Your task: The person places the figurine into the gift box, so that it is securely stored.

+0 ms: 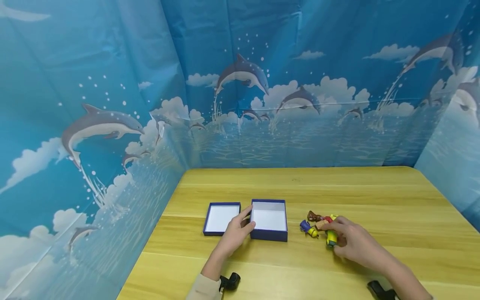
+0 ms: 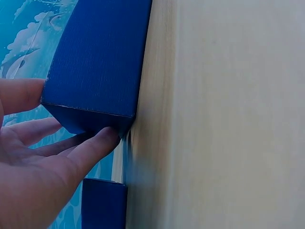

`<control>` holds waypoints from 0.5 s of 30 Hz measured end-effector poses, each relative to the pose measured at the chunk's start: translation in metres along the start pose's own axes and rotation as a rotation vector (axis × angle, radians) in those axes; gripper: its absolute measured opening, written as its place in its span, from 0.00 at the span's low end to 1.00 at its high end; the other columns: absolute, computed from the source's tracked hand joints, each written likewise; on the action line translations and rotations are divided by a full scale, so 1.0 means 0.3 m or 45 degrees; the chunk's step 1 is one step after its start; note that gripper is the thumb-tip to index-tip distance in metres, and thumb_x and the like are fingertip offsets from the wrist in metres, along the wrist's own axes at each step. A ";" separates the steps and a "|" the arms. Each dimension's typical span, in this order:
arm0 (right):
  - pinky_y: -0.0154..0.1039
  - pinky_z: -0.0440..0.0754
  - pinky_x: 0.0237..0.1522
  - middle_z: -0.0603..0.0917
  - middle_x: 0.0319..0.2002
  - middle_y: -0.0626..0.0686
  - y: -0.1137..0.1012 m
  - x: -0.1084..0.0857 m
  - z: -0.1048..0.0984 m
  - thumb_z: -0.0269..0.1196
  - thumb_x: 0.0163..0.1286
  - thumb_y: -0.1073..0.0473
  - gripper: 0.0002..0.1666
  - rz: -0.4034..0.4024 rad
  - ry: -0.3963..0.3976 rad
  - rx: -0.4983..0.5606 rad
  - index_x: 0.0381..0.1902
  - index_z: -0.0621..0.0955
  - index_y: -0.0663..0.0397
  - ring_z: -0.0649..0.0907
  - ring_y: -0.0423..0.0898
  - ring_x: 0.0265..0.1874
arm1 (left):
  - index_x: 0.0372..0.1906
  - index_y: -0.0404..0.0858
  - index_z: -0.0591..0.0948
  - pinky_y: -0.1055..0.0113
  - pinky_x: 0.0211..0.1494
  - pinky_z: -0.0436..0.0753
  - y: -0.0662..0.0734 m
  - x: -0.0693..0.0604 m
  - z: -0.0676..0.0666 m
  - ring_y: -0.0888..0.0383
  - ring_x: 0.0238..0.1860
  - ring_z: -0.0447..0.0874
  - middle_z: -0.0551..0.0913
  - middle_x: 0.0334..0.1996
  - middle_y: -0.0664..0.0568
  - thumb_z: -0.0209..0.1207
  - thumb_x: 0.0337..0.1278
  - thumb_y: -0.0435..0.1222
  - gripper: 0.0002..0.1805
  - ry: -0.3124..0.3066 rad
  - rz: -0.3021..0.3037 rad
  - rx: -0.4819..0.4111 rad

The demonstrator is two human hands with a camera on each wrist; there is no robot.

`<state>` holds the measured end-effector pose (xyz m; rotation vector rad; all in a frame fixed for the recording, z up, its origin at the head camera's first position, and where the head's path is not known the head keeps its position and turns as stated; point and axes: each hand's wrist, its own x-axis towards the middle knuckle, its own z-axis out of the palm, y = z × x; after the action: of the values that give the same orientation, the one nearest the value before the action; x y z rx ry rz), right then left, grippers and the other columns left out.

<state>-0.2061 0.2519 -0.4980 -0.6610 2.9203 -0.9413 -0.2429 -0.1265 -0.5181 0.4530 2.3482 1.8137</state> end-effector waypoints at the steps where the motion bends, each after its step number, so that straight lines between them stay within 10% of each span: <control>1: 0.34 0.67 0.21 0.73 0.40 0.45 -0.001 0.000 0.001 0.69 0.47 0.72 0.37 -0.001 0.002 0.001 0.58 0.83 0.42 0.71 0.39 0.25 | 0.79 0.46 0.60 0.55 0.68 0.73 -0.001 0.000 0.000 0.39 0.73 0.61 0.56 0.77 0.41 0.53 0.76 0.37 0.32 -0.003 0.003 -0.003; 15: 0.34 0.72 0.27 0.72 0.44 0.46 -0.005 -0.002 0.009 0.64 0.44 0.76 0.43 0.003 0.073 0.058 0.61 0.81 0.44 0.73 0.45 0.34 | 0.79 0.46 0.59 0.57 0.66 0.75 0.007 -0.003 0.006 0.41 0.73 0.62 0.57 0.77 0.39 0.53 0.76 0.38 0.32 -0.005 -0.015 -0.016</control>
<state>-0.2046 0.2496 -0.4996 -0.6386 2.9381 -1.0402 -0.2412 -0.1247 -0.5167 0.4400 2.3309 1.8201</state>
